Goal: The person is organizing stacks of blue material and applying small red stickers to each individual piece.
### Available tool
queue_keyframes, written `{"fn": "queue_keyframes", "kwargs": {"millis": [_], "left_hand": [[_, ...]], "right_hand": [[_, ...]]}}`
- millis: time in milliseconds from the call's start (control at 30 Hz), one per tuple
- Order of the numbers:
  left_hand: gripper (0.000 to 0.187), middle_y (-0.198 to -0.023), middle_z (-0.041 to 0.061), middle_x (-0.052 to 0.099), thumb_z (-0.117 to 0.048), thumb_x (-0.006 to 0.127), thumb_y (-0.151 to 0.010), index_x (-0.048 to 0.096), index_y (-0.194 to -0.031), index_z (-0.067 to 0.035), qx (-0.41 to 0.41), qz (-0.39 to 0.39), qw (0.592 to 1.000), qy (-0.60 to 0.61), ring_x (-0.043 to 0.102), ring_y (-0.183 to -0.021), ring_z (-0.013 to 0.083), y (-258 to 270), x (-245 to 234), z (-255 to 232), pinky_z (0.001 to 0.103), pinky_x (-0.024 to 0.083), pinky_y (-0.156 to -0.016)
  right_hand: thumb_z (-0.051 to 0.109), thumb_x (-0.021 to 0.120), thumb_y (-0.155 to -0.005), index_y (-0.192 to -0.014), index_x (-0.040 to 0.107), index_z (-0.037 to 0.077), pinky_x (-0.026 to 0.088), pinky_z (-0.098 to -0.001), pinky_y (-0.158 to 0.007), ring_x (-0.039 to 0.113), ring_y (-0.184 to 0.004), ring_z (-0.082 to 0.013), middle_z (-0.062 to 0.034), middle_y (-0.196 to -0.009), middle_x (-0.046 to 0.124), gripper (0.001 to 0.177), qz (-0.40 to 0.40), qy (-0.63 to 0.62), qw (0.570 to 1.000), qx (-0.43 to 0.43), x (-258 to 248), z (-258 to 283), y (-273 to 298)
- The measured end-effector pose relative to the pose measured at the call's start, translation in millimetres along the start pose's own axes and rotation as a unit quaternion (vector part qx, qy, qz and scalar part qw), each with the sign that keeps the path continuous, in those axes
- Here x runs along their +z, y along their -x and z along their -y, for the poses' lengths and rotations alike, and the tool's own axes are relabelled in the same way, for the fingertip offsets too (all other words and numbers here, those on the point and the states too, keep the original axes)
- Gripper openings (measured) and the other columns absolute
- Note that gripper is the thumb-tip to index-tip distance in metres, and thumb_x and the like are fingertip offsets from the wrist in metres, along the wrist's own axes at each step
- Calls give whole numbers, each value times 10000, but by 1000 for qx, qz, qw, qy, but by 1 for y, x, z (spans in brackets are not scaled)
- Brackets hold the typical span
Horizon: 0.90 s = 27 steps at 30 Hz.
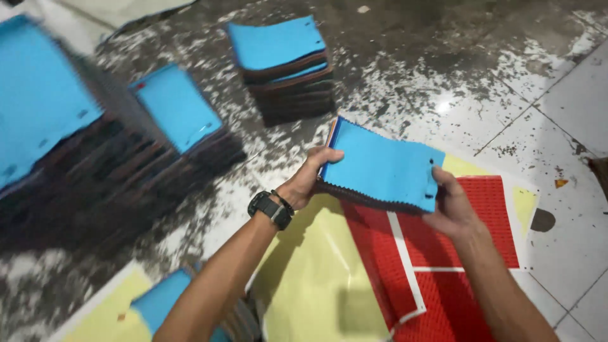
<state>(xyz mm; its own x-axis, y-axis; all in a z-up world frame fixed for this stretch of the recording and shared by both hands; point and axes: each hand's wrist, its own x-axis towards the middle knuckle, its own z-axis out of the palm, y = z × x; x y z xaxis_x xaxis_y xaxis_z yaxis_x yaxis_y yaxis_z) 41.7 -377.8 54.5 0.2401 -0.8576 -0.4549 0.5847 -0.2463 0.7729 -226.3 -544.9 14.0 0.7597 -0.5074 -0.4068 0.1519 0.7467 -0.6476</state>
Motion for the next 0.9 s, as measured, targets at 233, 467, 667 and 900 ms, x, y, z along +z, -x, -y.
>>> {"fn": "queue_keyframes", "kwargs": {"millis": [233,467,667,900], "left_hand": [[1057,-1395,226,489,-678,720,-655,422,-1471,-75,-56,-74,996,-7,530,-1238,389,145,-19,-7,444,473,-959],[1059,-1345,263,558,-673,725,-610,502,-1437,-50,-146,-64,985,-62,557,-1188,394,204,-55,12,457,472,-930],[1060,-1199,201,638,-710,714,-599,522,-1423,-71,-194,-49,975,-93,676,-973,317,214,-47,3,426,581,-788],[1141,-1255,247,550,-778,686,-724,323,-1512,-36,-93,-136,976,142,653,-1070,341,166,-90,69,453,582,-882]], "right_hand": [[927,471,-722,-1414,525,130,462,-567,-1072,585,-1248,-306,-121,-1389,597,1057,-52,28,989,137,95,-49,83],[825,337,-739,-1507,411,-42,349,-687,-1110,487,-1312,-497,-319,-1448,493,1160,4,177,941,287,197,-82,123],[541,598,-777,-1554,381,6,302,-728,-1094,489,-1319,-510,-327,-1476,450,968,36,280,903,325,194,-88,111],[416,671,-835,-730,618,70,518,-412,-499,513,-414,-211,-44,-472,465,366,167,131,944,254,167,-74,101]]}}
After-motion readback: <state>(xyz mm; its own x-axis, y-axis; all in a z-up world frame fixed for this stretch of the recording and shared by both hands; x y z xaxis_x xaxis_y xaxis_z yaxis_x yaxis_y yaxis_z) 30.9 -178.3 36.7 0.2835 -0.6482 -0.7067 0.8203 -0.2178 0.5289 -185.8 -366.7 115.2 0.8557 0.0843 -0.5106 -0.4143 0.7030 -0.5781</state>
